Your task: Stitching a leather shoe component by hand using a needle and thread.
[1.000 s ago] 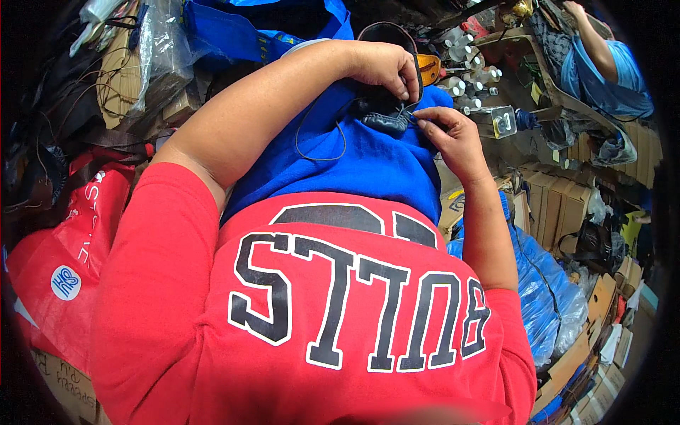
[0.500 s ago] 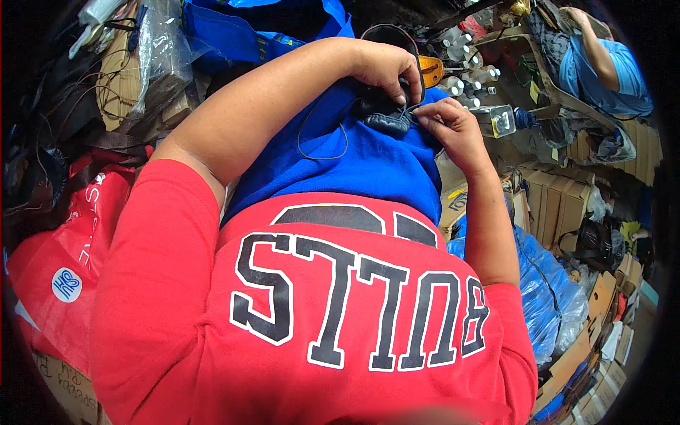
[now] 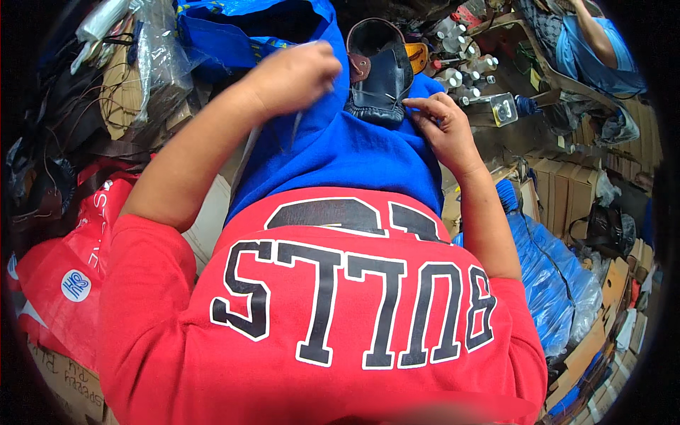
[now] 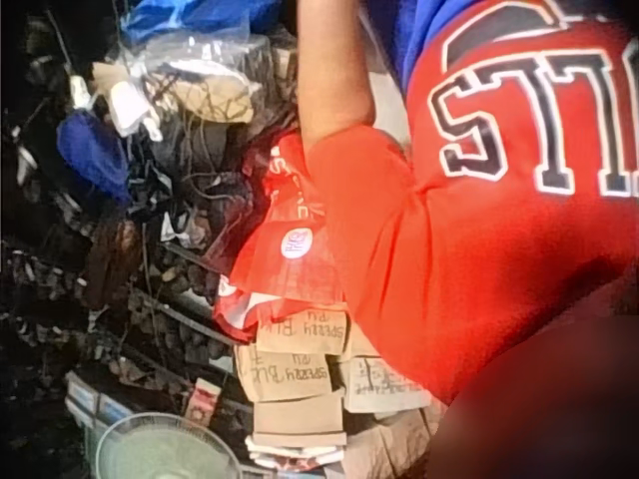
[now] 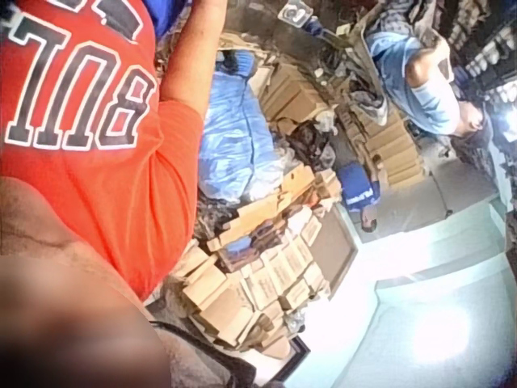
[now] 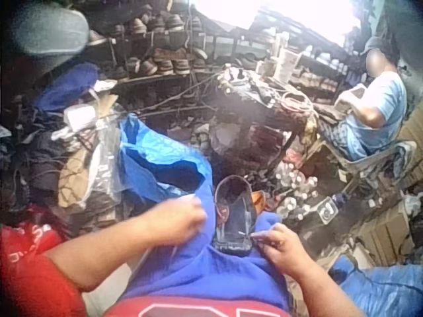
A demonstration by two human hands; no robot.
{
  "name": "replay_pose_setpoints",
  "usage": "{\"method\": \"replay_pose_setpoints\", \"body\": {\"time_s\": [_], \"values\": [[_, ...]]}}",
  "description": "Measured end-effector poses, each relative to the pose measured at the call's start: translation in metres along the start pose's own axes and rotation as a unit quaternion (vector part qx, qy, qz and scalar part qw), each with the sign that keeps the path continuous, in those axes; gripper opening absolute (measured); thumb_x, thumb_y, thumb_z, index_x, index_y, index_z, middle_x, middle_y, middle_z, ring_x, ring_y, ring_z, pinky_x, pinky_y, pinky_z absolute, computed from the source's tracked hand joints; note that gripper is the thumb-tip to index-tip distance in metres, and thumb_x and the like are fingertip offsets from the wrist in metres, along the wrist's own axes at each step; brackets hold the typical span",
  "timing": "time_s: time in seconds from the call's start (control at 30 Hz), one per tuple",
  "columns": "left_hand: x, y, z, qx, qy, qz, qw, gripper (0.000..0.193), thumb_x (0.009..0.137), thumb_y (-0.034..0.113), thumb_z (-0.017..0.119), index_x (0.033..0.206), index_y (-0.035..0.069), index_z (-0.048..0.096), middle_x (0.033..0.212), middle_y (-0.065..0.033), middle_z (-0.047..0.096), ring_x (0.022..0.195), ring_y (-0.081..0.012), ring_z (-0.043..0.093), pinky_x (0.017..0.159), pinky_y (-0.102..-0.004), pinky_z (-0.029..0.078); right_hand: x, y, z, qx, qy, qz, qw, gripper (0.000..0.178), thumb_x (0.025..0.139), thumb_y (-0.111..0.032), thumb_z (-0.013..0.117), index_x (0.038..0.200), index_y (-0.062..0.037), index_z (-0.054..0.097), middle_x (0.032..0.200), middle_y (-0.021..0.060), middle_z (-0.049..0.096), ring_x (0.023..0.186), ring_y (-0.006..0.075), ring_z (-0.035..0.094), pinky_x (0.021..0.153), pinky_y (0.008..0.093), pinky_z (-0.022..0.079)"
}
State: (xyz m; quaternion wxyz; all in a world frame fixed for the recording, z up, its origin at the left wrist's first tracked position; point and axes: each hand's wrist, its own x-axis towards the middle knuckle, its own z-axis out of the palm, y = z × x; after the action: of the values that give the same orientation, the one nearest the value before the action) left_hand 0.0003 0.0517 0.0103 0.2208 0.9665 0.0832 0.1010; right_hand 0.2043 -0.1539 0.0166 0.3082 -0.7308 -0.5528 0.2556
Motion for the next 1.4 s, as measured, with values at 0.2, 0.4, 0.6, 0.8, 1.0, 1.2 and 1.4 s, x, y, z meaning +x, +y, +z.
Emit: {"method": "replay_pose_setpoints", "body": {"time_s": [0.2, 0.4, 0.6, 0.8, 1.0, 1.2, 1.4], "values": [[-0.022, -0.107, -0.034, 0.185, 0.171, -0.155, 0.955, 0.022, 0.076, 0.001, 0.05, 0.097, 0.006, 0.058, 0.094, -0.018, 0.054, 0.088, -0.0377, 0.055, 0.078, -0.0449, 0.046, -0.011, -0.011, 0.016, -0.131, 0.046, -0.059, 0.989, 0.032, 0.076, -0.002, 0.062, 0.106, -0.0136, 0.066, 0.081, 0.0076, 0.054, 0.075, 0.0246, 0.056, 0.07, 0.0342, 0.043], [-0.008, 0.024, 0.005, -0.109, 0.13, -0.038, 0.985, 0.032, 0.075, -0.009, 0.052, 0.096, 0.008, 0.067, 0.091, -0.0128, 0.057, 0.079, -0.0271, 0.059, 0.071, -0.0331, 0.049, -0.019, -0.008, 0.021, -0.257, 0.077, -0.091, 0.959, 0.035, 0.076, -0.007, 0.063, 0.109, -0.0185, 0.064, 0.08, 0.0041, 0.055, 0.077, 0.0219, 0.055, 0.075, 0.0355, 0.038], [0.001, 0.034, 0.043, 0.146, 0.144, -0.027, 0.978, 0.009, 0.074, 0.017, 0.069, 0.082, 0.017, 0.07, 0.079, 0.0, 0.059, 0.084, -0.0203, 0.056, 0.074, -0.0386, 0.039, -0.01, 0.003, 0.011, -0.057, 0.022, -0.003, 0.998, 0.029, 0.079, -0.005, 0.063, 0.105, -0.0181, 0.069, 0.08, 0.006, 0.056, 0.072, 0.0214, 0.055, 0.066, 0.0294, 0.045], [0.017, 0.024, 0.047, -0.036, 0.145, 0.01, 0.989, 0.016, 0.075, 0.015, 0.067, 0.088, 0.023, 0.072, 0.082, -0.0002, 0.058, 0.087, -0.021, 0.054, 0.077, -0.0373, 0.039, 0.009, 0.028, -0.009, 0.047, -0.077, 0.017, 0.996, 0.03, 0.083, -0.001, 0.057, 0.109, -0.0133, 0.068, 0.086, 0.002, 0.051, 0.083, 0.0135, 0.05, 0.077, 0.0231, 0.041], [0.019, 0.02, 0.048, -0.015, 0.114, -0.001, 0.993, 0.016, 0.078, 0.018, 0.064, 0.087, 0.027, 0.073, 0.083, 0.002, 0.059, 0.088, -0.0206, 0.055, 0.076, -0.039, 0.04, 0.021, 0.025, -0.016, 0.037, -0.111, 0.014, 0.993, 0.028, 0.082, -0.003, 0.058, 0.104, -0.0156, 0.069, 0.09, 0.0055, 0.055, 0.09, 0.0187, 0.051, 0.083, 0.0284, 0.042], [0.02, 0.018, 0.05, -0.013, 0.115, 0.002, 0.993, 0.016, 0.078, 0.018, 0.063, 0.085, 0.028, 0.073, 0.082, 0.0036, 0.06, 0.088, -0.0196, 0.056, 0.074, -0.0401, 0.041, 0.023, 0.027, -0.016, 0.048, -0.118, 0.009, 0.992, 0.025, 0.084, -0.006, 0.058, 0.104, -0.0151, 0.07, 0.09, 0.0051, 0.055, 0.091, 0.0188, 0.051, 0.084, 0.028, 0.041], [0.019, 0.022, 0.047, -0.008, 0.106, -0.008, 0.994, 0.017, 0.078, 0.016, 0.064, 0.087, 0.027, 0.072, 0.084, 0.0021, 0.058, 0.086, -0.0201, 0.054, 0.078, -0.0377, 0.039, 0.023, 0.029, -0.016, 0.076, -0.123, 0.018, 0.989, 0.024, 0.084, -0.007, 0.059, 0.105, -0.0144, 0.07, 0.091, 0.0046, 0.055, 0.09, 0.0171, 0.051, 0.083, 0.0271, 0.041]]}}
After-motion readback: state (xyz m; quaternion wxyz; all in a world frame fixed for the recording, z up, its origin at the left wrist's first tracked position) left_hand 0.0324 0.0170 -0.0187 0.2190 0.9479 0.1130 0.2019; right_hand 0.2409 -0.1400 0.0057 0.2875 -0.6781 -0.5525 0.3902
